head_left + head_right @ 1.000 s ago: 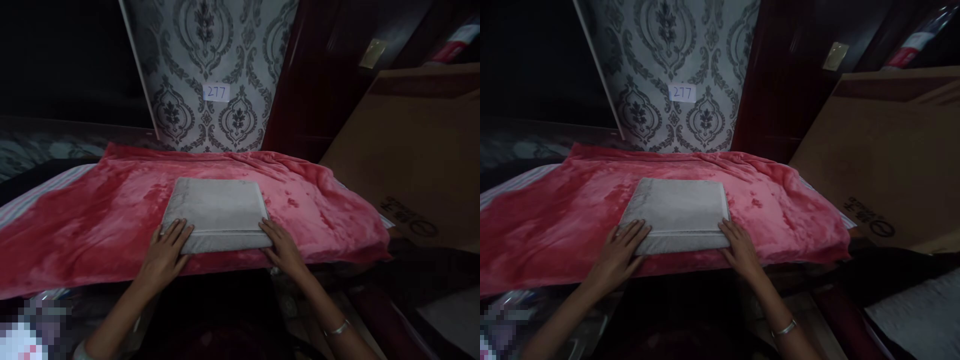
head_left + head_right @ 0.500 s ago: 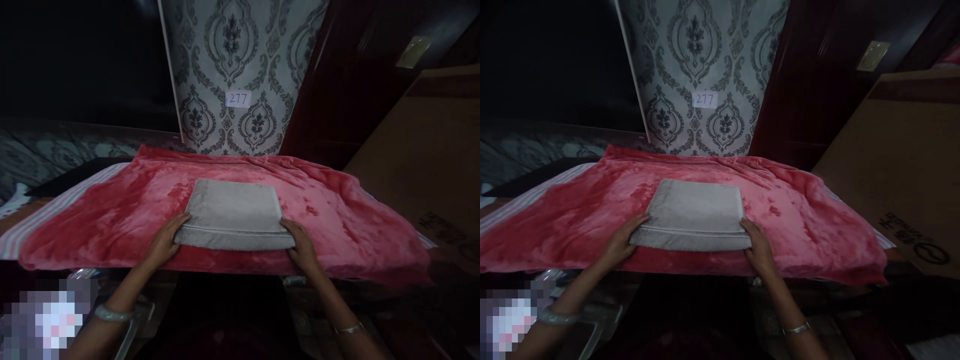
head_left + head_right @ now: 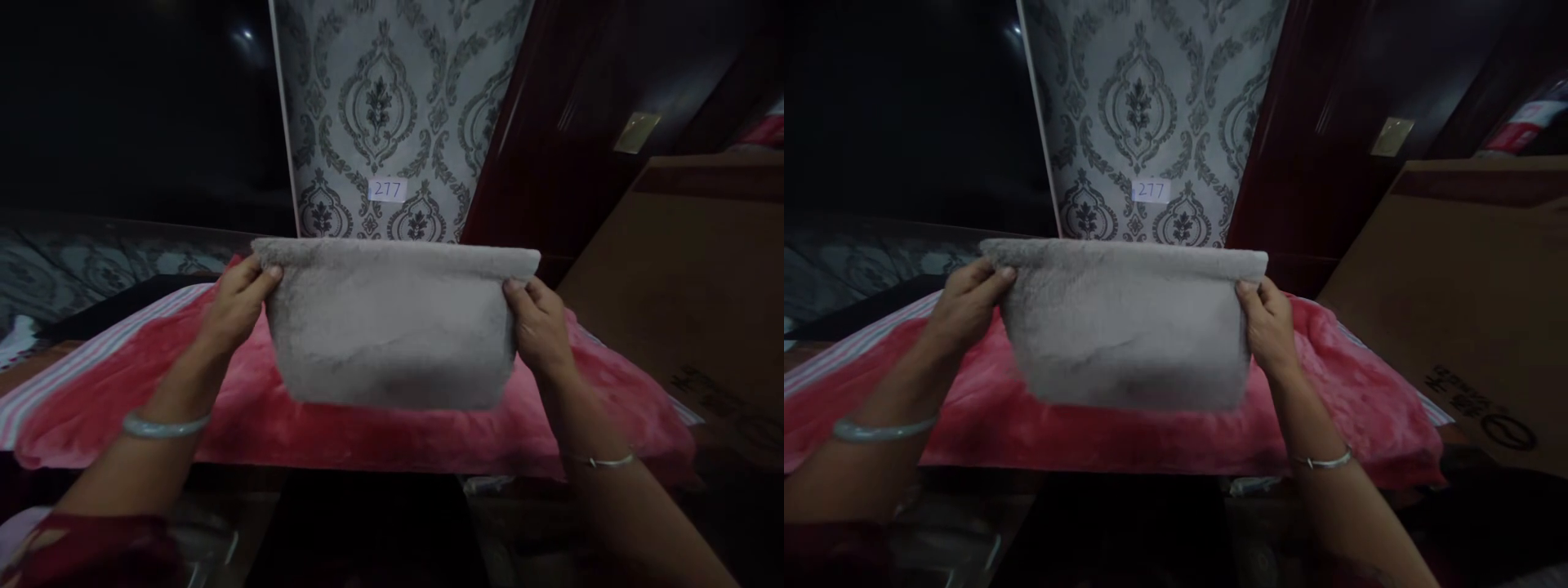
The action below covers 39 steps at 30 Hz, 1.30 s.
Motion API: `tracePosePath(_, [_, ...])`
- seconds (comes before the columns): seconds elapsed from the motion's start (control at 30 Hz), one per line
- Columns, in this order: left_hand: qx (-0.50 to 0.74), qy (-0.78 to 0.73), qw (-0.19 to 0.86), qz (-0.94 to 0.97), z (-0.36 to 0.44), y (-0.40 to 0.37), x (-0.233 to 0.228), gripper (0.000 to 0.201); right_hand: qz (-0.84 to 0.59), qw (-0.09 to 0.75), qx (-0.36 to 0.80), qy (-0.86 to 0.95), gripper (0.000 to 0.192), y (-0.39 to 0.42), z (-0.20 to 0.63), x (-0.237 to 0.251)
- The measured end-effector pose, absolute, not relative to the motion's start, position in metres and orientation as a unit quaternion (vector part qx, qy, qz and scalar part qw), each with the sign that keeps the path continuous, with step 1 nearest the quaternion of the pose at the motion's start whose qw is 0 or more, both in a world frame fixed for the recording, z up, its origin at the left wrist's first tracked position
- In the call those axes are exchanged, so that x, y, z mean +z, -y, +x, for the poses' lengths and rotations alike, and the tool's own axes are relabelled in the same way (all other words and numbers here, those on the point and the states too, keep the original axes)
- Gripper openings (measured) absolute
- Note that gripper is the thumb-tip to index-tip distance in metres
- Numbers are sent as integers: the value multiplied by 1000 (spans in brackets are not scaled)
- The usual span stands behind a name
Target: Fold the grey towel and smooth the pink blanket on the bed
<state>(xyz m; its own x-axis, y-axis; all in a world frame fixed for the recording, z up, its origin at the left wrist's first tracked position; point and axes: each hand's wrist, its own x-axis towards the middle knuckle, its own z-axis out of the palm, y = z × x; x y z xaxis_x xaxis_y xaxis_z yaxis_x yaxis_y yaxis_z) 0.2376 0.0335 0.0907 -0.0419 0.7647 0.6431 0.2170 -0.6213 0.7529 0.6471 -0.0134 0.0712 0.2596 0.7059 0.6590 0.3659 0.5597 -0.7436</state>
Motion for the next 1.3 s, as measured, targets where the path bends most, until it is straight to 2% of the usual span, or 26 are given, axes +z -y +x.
tracePosePath(0.07, [614,-387,290,624,245,-47,103,26,-460,646,206,573,39,-5,643,79])
tracePosePath(0.13, [587,-438,343,588,252,-65,101,22,-515,605,294,532,36,-27,637,72])
tracePosePath(0.2, [532,-520,355,566,257,-83,88,19,-585,546,350,488,32,-49,630,53])
tracePosePath(0.3, [445,-623,325,555,262,-101,53,19,-655,477,367,457,30,-66,619,15])
tracePosePath(0.43, [399,-670,283,559,267,-108,11,31,-713,416,330,458,49,-70,613,-25])
tracePosePath(0.53, [380,-672,240,588,284,-111,-2,39,-729,388,265,498,60,-77,603,-29])
tracePosePath(0.63, [306,-627,141,702,315,-110,-9,53,-696,369,214,578,61,-86,575,-24])
tracePosePath(0.7, [204,-589,66,779,336,-106,-19,61,-669,311,170,653,58,-88,552,-29])
tracePosePath(0.77, [119,-573,28,810,350,-100,-34,66,-655,211,104,718,58,-85,532,-41])
tracePosePath(0.83, [84,-573,14,815,356,-94,-51,67,-650,130,44,747,59,-80,521,-56])
tracePosePath(0.87, [81,-573,7,816,357,-92,-58,67,-651,116,30,750,60,-78,519,-62])
tracePosePath(0.97, [85,-573,1,815,355,-88,-65,67,-652,111,16,750,61,-75,521,-72])
tracePosePath(1.13, [58,-572,50,817,342,-97,-45,65,-658,102,20,746,60,-75,522,-67])
tracePosePath(1.3, [80,-659,11,748,314,-111,-39,61,-664,101,30,740,60,-74,520,-68])
